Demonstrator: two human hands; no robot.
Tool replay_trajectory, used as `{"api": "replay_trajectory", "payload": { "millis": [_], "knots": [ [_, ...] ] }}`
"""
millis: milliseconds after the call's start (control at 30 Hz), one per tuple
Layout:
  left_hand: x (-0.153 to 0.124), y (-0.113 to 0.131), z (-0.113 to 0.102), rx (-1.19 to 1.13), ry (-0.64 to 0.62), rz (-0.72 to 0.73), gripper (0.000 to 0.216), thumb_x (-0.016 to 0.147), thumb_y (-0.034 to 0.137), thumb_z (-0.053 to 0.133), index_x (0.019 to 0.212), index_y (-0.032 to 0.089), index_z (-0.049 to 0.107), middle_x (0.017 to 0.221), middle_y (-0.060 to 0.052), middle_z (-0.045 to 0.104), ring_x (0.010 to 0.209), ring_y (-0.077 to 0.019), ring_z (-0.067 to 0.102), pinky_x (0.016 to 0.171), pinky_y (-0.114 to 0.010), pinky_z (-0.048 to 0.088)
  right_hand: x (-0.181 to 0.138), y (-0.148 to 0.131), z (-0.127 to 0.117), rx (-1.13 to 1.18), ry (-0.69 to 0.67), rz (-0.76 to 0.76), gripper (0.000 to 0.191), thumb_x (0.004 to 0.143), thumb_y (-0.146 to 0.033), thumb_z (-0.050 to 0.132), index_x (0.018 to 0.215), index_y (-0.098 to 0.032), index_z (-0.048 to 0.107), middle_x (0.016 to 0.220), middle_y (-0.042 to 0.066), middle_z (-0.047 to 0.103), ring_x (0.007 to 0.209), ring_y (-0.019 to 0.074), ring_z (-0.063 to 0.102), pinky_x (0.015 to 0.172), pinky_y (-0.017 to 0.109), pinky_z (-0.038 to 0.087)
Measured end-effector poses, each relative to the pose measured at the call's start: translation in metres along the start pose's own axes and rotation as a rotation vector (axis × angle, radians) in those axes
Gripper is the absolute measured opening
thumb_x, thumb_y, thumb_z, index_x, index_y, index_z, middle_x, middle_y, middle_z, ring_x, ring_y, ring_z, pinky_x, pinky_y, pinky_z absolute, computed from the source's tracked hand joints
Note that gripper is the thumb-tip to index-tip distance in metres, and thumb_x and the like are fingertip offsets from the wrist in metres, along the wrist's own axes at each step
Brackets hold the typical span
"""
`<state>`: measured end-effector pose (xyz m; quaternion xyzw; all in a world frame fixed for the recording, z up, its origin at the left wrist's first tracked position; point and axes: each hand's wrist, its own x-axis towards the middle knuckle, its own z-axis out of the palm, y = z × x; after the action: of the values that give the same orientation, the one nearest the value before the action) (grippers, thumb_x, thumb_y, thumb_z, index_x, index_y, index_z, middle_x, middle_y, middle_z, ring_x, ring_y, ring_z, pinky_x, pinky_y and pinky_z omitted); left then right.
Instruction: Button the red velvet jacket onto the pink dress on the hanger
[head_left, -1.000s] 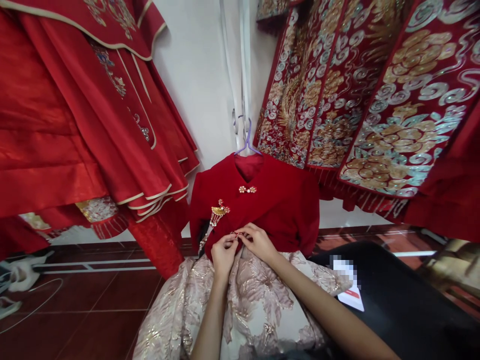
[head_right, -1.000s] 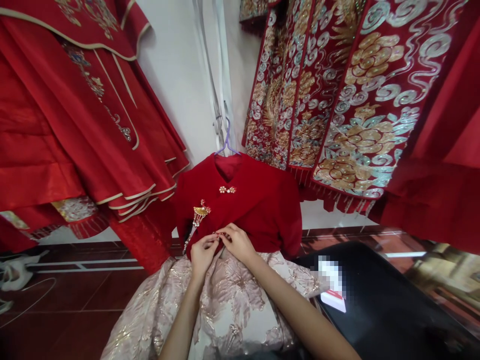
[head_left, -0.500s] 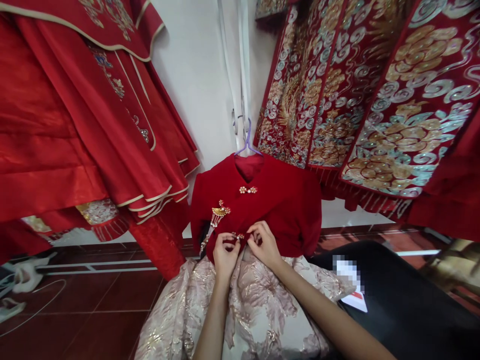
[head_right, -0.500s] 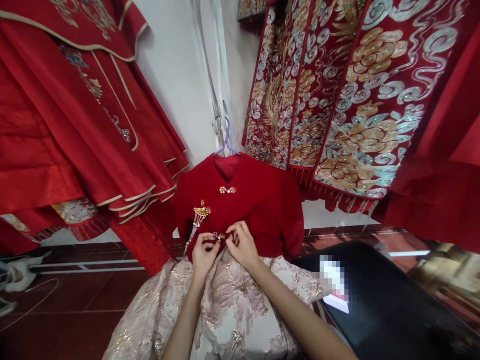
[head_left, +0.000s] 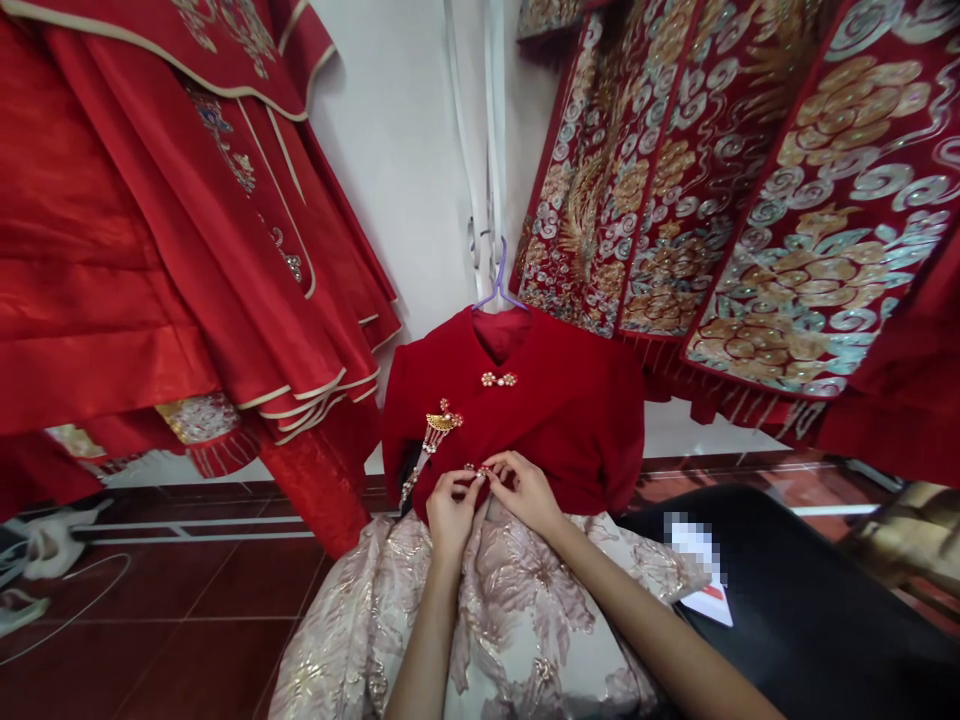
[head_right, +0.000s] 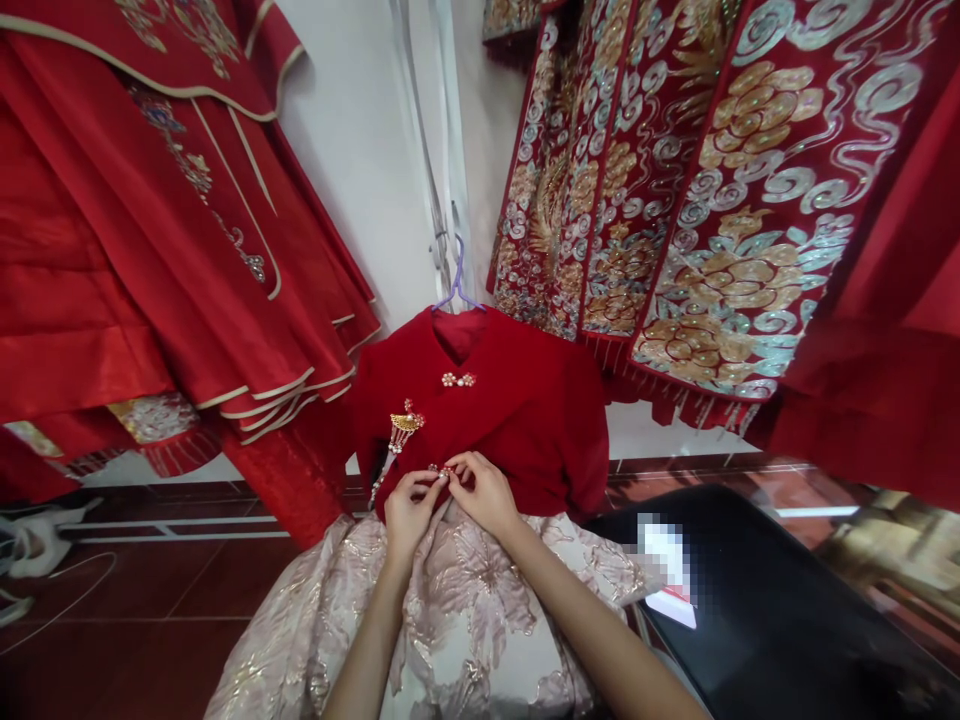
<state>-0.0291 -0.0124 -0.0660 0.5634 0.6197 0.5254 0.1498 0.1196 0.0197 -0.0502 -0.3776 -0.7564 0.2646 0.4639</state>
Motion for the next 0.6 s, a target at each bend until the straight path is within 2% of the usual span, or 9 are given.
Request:
{"api": "replay_trajectory", "payload": {
  "millis": [167, 300, 433, 600],
  "knots": [
    [-0.0008, -0.0014, 0.0013, -0.041, -0.01, 0.018, 0.024, 0.077, 0.042, 0.064, 0.078, 0.019, 0.063, 0.081, -0.003, 0.069, 0.066, -0.0134, 0.065, 0.062, -0.023, 0.05, -0.0004, 0.0017, 0.0011, -0.019, 0.016, 0.01, 0.024, 0.079, -0.019, 0.06, 0.103, -0.021, 0.064, 0.09, 0.003, 0.061, 0.076, 0.0142, 0.06, 0.068, 0.025, 0.047],
    [0.0, -0.003, 0.0026, -0.084, -0.012, -0.022, 0.023, 0.078, 0.04, 0.063, 0.088, 0.019, 0.063, 0.086, -0.003, 0.07, 0.066, -0.0133, 0.065, 0.06, -0.023, 0.05, -0.0003, 0.0024, 0.0017, -0.027, 0.026, 0.001, 0.019, 0.079, -0.016, 0.059, 0.096, -0.02, 0.065, 0.091, 0.003, 0.061, 0.076, 0.0141, 0.06, 0.069, 0.026, 0.047],
    [0.0007, -0.0071, 0.0035, -0.092, -0.047, -0.017, 0.024, 0.078, 0.036, 0.063, 0.095, 0.019, 0.066, 0.094, -0.006, 0.072, 0.069, -0.0144, 0.066, 0.063, -0.025, 0.052, 0.0, 0.003, 0.001, -0.014, 0.019, -0.01, 0.02, 0.079, -0.014, 0.058, 0.097, -0.021, 0.065, 0.09, 0.003, 0.063, 0.077, 0.0143, 0.061, 0.069, 0.026, 0.048],
    [0.0, -0.0091, 0.0042, -0.139, -0.031, -0.064, 0.025, 0.077, 0.04, 0.065, 0.09, 0.019, 0.067, 0.088, -0.005, 0.072, 0.072, -0.0157, 0.067, 0.067, -0.026, 0.053, 0.0005, 0.0042, 0.0008, 0.014, 0.014, -0.007, 0.021, 0.08, -0.012, 0.056, 0.096, -0.02, 0.066, 0.09, 0.003, 0.064, 0.078, 0.0145, 0.062, 0.067, 0.025, 0.048]
  ]
}}
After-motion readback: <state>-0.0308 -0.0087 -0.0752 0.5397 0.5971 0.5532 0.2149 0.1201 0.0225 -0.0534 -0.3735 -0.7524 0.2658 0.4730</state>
